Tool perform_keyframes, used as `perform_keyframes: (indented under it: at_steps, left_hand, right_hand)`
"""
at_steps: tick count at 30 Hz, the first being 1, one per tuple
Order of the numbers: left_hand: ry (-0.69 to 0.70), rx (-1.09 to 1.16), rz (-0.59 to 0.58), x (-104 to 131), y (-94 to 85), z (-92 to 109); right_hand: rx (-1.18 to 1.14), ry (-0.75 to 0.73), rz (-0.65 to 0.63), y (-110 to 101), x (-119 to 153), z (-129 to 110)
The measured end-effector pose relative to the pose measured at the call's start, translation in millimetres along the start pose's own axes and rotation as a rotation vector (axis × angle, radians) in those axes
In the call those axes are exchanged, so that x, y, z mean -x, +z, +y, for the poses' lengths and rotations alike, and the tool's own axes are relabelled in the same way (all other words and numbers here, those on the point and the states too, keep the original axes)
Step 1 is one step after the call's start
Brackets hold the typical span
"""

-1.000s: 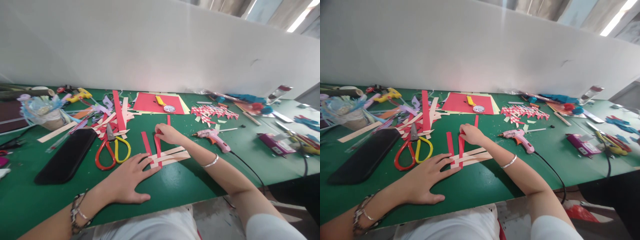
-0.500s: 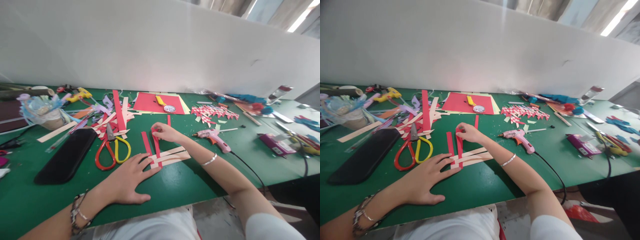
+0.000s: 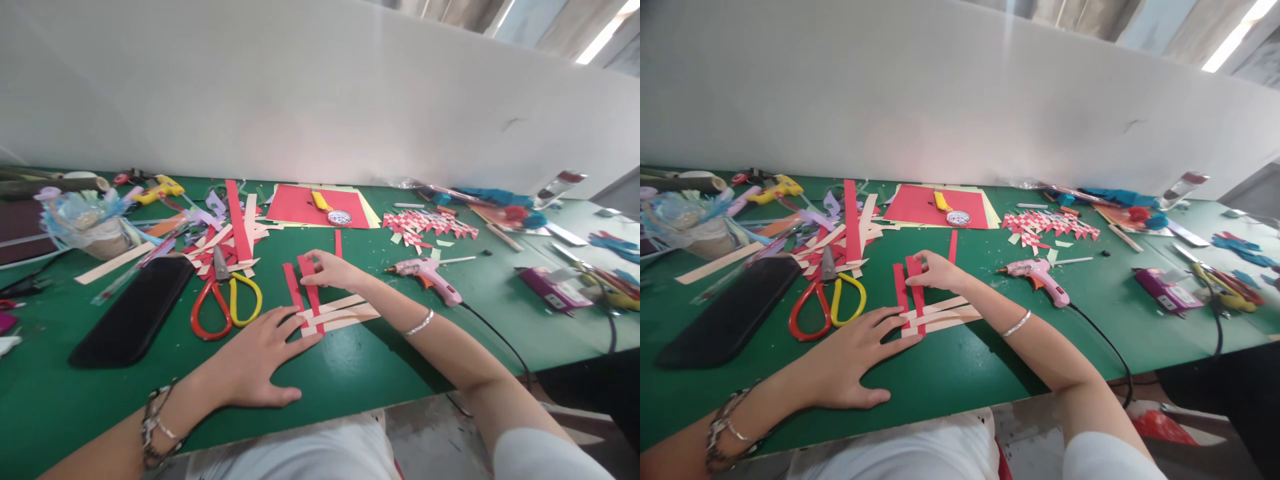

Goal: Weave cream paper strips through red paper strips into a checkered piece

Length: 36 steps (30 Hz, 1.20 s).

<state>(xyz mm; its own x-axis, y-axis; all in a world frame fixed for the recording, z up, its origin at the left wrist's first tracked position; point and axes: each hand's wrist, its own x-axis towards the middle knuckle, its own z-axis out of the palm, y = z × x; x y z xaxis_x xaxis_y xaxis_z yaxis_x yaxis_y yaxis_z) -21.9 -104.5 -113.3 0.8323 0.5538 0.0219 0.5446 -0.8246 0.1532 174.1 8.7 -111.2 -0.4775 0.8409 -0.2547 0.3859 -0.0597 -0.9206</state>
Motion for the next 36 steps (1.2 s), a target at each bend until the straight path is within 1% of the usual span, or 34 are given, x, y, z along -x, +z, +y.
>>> perform_keyframes:
  at_steps: [6, 10, 15, 18, 21, 24, 28, 31, 36]
  left_hand:
    - [-0.006, 0.001, 0.014, 0.5, 0.7, -0.4]
    - [0.009, 0.006, 0.025, 0.7, 1.8, -1.0]
    - [-0.003, 0.003, 0.022, 1.3, 2.7, -1.0]
    - [-0.003, 0.007, 0.006, 1.4, 2.1, -0.9]
    - [0.003, 0.017, -0.009, 1.1, 0.8, -0.7]
    - [0.003, 0.015, -0.021, 0.4, -0.2, -0.2]
    - [-0.004, -0.003, -0.027, 0.2, 0.3, 0.3]
    - [-0.001, -0.010, -0.003, 0.5, 1.4, 0.1]
    - [0.010, -0.003, 0.025, 0.4, 2.2, -0.2]
  right_hand:
    - [-0.024, 0.003, 0.031, 4.1, -2.1, 6.6]
    - [-0.018, -0.031, 0.017, 5.9, -3.3, 9.0]
    - [-0.009, -0.086, -0.005, 6.3, 2.8, 6.1]
    - [0.120, -0.118, 0.005, 7.1, 8.3, 3.2]
    - [0.309, -0.156, 0.045, 9.6, 13.7, 0.8]
    - [0.424, -0.195, 0.076, 14.1, 19.1, -1.2]
    - [0.455, -0.201, 0.122, 21.3, 23.9, -1.9]
    - [0.459, -0.210, 0.178, 25.3, 24.0, -0.1]
    - [0.457, -0.226, 0.194, 26.1, 22.8, 1.8]
